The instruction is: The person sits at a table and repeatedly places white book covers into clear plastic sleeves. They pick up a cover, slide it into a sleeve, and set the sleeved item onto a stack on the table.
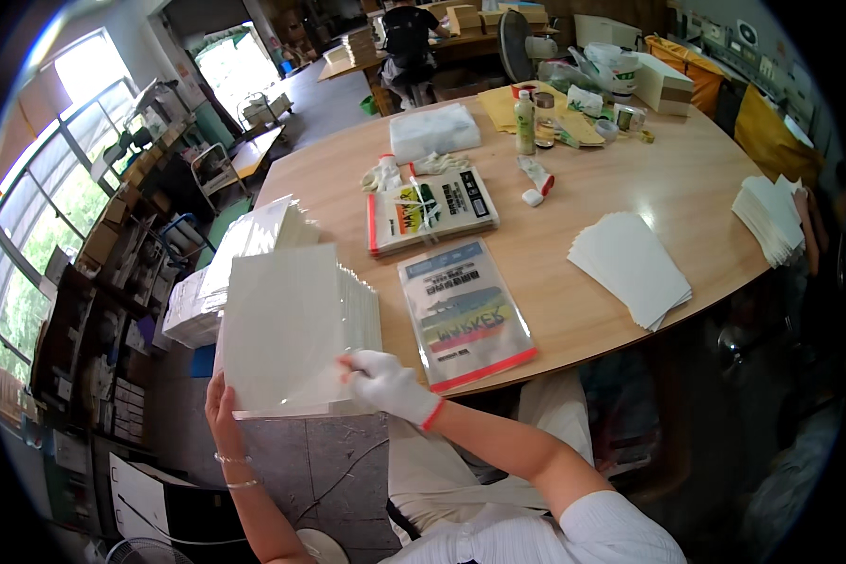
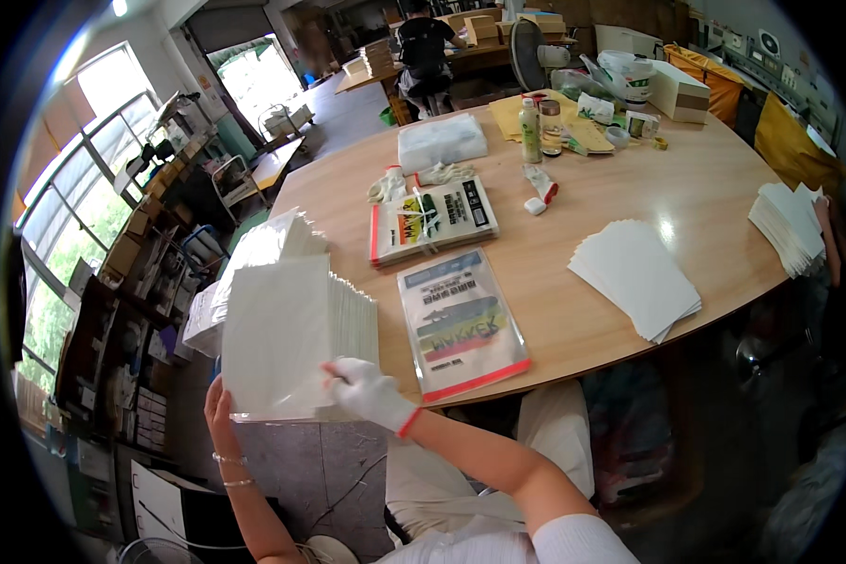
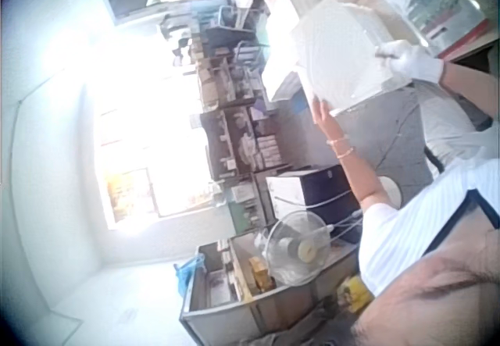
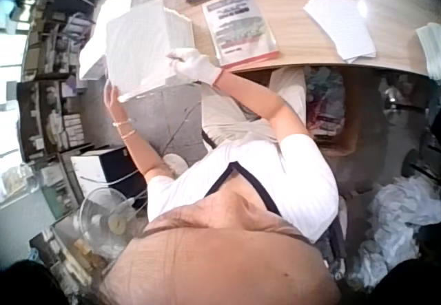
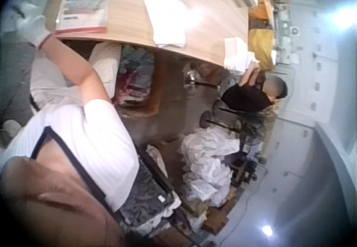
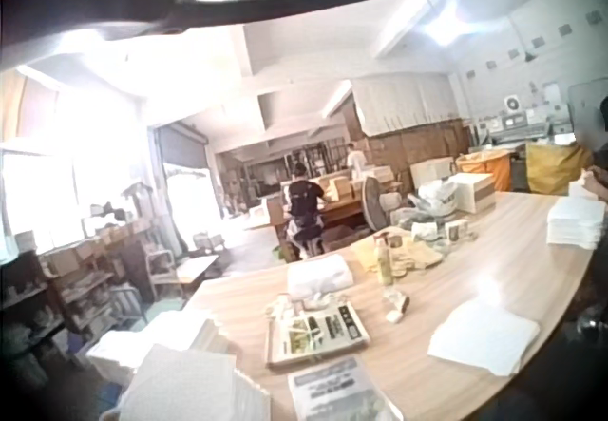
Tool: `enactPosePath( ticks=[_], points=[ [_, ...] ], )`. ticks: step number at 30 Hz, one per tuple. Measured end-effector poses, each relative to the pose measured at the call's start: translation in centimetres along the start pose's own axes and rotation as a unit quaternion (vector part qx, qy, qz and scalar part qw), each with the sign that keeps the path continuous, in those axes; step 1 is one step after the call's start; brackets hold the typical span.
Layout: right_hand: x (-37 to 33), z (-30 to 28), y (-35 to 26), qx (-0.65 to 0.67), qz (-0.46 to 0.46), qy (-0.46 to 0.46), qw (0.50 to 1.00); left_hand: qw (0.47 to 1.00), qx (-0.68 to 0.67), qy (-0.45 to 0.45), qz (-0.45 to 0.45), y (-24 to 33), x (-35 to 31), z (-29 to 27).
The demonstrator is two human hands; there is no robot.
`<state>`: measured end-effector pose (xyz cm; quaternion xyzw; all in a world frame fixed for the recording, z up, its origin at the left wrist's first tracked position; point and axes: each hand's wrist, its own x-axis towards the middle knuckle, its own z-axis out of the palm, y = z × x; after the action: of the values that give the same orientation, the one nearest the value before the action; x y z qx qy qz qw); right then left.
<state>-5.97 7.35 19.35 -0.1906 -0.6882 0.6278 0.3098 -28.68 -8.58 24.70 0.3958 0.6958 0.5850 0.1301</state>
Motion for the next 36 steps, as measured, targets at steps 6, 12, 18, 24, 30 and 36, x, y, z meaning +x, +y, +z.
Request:
enactPosePath(
  ticks=[6, 12, 18, 24, 30, 36],
  points=[
    [0.3, 2.5, -0.2, -0.122, -0.059, -0.029, 0.990, 0.997, 0.037, 0.048, -0.053, -11.2, 1.0, -5.0],
    [-8.6, -12.3, 5.3, -0.232, -0.149, 0.122, 0.954, 0.939, 0.180, 0.235, 0.177, -10.2, -1.5, -5.4],
    [-22.4, -32.8, 7.4, -0.732, 0.105, 0.293, 0.606, 0.937, 0.213, 0.132, 0.244, -3.5, -8.9, 3.0],
    [-25.1, -39.2, 8.1, -0.688, 0.161, 0.285, 0.647, 0.899, 0.183, -0.144, 0.370, 1.1, -9.0, 15.2],
    [-24.8, -41.4, 10.8, -0.228, 0.070, 0.507, 0.828, 0.909, 0.166, -0.304, 0.233, 0.0, -7.3, 24.9],
    [-22.2, -46.8, 8.1, 0.190, 0.215, 0.570, 0.770, 0.813, 0.441, -0.269, 0.270, -8.9, -5.8, 32.3]
  ],
)
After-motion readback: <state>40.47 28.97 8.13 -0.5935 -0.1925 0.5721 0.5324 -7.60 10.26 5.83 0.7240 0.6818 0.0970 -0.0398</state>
